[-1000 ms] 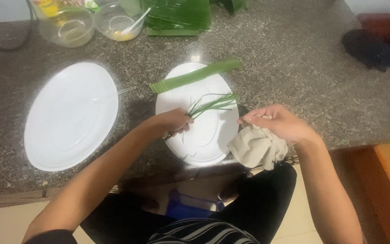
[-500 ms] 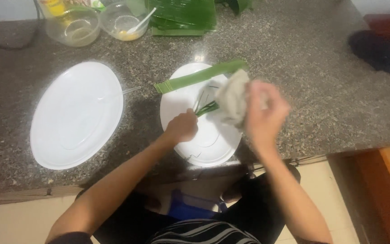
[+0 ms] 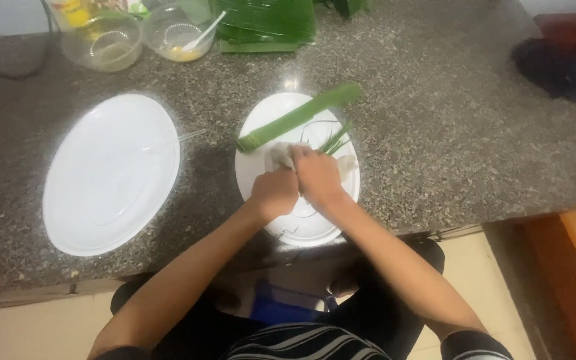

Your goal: Cleaning banana and pandan leaves by wiping them with a cloth and organizing them on plates for food preparation.

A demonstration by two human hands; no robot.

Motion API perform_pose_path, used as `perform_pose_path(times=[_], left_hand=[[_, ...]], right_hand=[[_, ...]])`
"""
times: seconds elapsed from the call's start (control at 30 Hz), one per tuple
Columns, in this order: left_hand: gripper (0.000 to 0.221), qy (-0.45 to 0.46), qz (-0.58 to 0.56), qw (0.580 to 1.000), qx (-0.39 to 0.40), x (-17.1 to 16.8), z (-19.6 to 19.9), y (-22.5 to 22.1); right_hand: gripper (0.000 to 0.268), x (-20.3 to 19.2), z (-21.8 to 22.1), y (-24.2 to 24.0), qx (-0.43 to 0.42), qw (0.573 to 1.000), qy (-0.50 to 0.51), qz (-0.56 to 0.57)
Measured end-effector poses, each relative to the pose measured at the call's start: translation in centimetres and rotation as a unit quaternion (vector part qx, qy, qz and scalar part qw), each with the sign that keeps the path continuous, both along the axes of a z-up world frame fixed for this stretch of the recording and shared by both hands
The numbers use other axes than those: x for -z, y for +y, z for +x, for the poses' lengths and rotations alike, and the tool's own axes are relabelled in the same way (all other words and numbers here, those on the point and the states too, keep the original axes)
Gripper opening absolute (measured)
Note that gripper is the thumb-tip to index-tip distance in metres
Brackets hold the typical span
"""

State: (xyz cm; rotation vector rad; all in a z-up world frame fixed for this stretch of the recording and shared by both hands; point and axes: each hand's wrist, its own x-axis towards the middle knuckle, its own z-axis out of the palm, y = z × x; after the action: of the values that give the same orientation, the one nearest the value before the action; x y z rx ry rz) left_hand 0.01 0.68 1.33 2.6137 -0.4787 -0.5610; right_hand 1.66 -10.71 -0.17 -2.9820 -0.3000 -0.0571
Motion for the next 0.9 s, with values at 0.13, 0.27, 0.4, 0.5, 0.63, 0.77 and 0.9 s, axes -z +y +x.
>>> perform_pose_path(times=[0.13, 0.27, 0.4, 0.5, 0.63, 0.77, 0.9], left_hand=[[0.028, 0.028, 0.028, 0.999, 0.022, -1.0, 0.0, 1.3], [0.029, 0.054, 0.039, 0.998, 0.003, -2.2, -0.5, 2.8], [0.025, 0.028, 0.033, 0.998, 0.055, -0.4, -0.8, 5.6], [0.027, 0.032, 0.005, 0.997, 0.068, -4.0, -2.1, 7.3], [0.031, 0.092, -0.005, 0.995, 0.021, -9.1, -4.2, 9.3], [0.034, 0.132, 0.015, 0.991, -0.018, -13.3, -5.9, 12.1], [0.024, 0.132, 0.060, 0.989, -0.031, -16.2, -7.0, 13.6]], right_hand=[[0.018, -1.1, -0.6, 1.0, -0.012, 0.999, -0.014, -0.034], [0.016, -1.3, -0.5, 1.1, -0.008, 0.998, 0.003, -0.056], [0.015, -1.8, -0.5, 1.1, -0.011, 0.998, -0.001, -0.063], [0.015, -2.5, -0.7, 1.5, -0.007, 0.999, 0.007, -0.053], [0.016, -4.6, -1.5, 1.7, 0.001, 0.999, 0.022, -0.039], [0.016, -3.9, -1.3, 1.6, 0.004, 0.999, 0.022, -0.022], [0.016, -2.5, -0.7, 1.1, 0.025, 0.998, 0.002, 0.051]])
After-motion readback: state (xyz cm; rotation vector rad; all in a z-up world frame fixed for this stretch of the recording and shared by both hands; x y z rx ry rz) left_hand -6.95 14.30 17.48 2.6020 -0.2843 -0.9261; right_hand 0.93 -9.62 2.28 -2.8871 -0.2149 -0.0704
